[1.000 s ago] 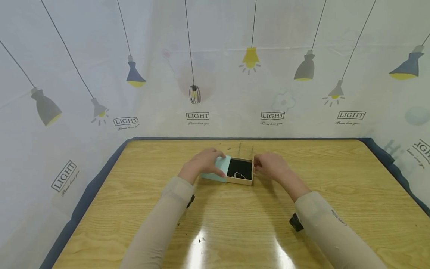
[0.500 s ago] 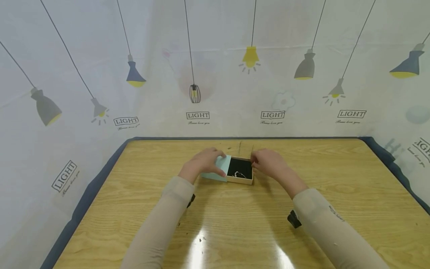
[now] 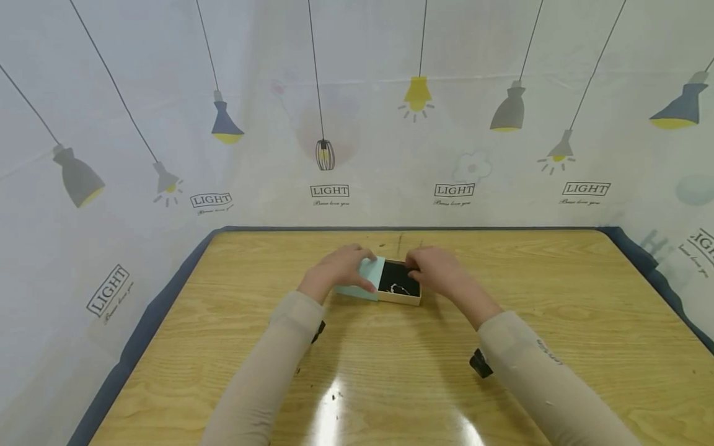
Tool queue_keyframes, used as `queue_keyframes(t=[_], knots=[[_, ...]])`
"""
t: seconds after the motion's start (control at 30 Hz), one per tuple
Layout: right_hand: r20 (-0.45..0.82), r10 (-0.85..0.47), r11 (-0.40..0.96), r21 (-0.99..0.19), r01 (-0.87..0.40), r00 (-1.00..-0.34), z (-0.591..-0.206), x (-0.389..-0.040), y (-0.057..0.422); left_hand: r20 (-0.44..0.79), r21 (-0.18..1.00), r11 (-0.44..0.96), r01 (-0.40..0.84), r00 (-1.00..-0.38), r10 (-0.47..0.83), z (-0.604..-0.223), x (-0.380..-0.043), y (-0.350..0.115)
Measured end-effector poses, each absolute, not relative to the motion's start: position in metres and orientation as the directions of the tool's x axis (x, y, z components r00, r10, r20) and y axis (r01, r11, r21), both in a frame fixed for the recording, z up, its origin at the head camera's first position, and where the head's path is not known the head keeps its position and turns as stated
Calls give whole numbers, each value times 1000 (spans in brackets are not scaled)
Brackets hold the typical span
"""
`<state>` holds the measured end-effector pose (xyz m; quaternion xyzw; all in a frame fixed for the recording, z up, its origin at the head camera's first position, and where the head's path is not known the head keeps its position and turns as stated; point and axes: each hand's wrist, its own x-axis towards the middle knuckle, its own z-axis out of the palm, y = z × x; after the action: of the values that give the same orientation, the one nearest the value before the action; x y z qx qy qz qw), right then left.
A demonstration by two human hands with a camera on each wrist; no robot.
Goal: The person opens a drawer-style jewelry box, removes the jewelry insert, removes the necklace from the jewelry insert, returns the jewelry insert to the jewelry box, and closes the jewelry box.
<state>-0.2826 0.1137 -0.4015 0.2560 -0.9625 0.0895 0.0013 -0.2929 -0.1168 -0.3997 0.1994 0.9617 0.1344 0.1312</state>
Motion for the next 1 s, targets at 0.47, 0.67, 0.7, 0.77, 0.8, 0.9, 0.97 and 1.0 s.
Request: queue_keyframes(t=[0.47, 0.67, 0.7, 0.77, 0.8, 0.9, 0.97, 1.0], knots=[[17, -506, 856, -115, -505, -862, -412, -285, 97, -199, 292, 889, 352, -887, 417, -402, -295, -116], [-3, -504, 863, -34, -503, -864, -420, -285, 91, -195, 288, 888, 360, -885, 422, -402, -294, -116], [0, -505, 862, -30, -505, -863, -420, -285, 91, -196, 286, 888, 361, -885, 423, -402, -294, -116], [3, -501, 865, -29, -501, -865, -422, -285, 89, -197, 284, 888, 361, -884, 423, -402, -295, -116], [5, -499, 866, -33, -499, -867, -423, -285, 89, -198, 283, 889, 361, -884, 423, -402, -295, -116], [9, -497, 867, -35, -497, -868, -424, -284, 88, -203, 279, 890, 360, -884, 421, -402, -295, -116], [13, -496, 868, -27, -496, -868, -425, -283, 87, -204, 280, 890, 359, -884, 421, -403, -295, -116], [15, -497, 868, -23, -497, -868, -425, -283, 87, -205, 280, 890, 359, -884, 421, -403, -295, -116]])
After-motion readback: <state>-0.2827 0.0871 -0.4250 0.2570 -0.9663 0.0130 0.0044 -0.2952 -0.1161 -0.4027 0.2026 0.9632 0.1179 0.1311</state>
